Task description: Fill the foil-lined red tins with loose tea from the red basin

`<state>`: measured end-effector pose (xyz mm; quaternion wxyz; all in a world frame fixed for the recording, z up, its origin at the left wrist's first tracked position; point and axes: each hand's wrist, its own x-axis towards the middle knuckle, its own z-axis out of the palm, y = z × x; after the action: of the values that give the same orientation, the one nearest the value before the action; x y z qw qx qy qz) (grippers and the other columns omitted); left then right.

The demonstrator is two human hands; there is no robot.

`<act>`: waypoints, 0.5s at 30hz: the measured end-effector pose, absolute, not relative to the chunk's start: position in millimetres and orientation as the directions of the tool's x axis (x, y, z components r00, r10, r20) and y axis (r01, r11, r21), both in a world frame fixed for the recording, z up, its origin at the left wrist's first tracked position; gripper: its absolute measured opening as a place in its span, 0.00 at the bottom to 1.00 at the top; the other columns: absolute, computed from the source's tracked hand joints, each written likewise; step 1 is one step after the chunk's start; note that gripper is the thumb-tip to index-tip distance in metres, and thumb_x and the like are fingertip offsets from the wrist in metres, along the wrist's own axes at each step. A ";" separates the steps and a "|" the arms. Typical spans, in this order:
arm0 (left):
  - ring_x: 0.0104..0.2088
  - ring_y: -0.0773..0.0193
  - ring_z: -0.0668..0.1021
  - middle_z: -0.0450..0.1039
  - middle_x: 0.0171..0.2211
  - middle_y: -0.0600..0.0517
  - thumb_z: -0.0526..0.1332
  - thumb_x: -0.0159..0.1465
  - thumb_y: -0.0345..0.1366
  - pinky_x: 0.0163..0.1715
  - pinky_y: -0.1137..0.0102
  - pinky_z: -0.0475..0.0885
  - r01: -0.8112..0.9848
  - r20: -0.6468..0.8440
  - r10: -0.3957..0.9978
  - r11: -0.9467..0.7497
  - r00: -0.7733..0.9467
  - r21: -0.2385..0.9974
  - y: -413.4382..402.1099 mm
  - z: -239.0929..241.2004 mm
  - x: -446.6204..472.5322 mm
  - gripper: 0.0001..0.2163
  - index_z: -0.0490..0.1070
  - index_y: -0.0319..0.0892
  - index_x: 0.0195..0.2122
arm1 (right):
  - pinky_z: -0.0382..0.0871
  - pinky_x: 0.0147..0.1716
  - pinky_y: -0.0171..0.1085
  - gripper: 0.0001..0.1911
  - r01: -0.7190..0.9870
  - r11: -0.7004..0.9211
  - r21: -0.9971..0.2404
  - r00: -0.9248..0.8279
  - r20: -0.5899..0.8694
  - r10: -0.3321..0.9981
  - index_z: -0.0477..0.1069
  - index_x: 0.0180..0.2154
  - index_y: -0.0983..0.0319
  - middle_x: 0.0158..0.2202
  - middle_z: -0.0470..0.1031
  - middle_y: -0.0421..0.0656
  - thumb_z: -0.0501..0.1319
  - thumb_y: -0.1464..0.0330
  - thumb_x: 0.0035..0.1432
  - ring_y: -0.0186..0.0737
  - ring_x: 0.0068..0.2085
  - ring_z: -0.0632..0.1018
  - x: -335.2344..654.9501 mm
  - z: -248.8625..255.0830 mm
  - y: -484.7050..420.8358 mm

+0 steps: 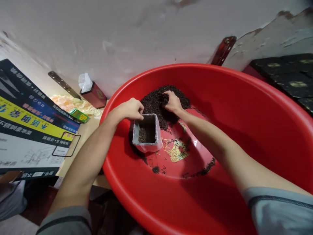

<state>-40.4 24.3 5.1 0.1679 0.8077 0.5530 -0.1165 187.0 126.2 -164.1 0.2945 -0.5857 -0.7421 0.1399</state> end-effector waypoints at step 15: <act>0.27 0.61 0.78 0.76 0.26 0.53 0.68 0.55 0.40 0.25 0.69 0.69 0.905 -0.513 0.770 -0.194 0.379 0.379 44.7 -15.1 -68.7 0.10 0.77 0.44 0.37 | 0.79 0.47 0.53 0.40 -0.017 0.450 -0.893 -0.267 0.438 0.858 0.61 0.64 0.55 0.52 0.77 0.48 0.71 0.50 0.56 0.49 0.49 0.80 129.1 -62.1 52.7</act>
<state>-68.7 44.7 -15.1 0.3223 0.7654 0.5471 -0.1050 129.1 52.7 -62.1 0.5190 -0.3117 -0.6751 0.4216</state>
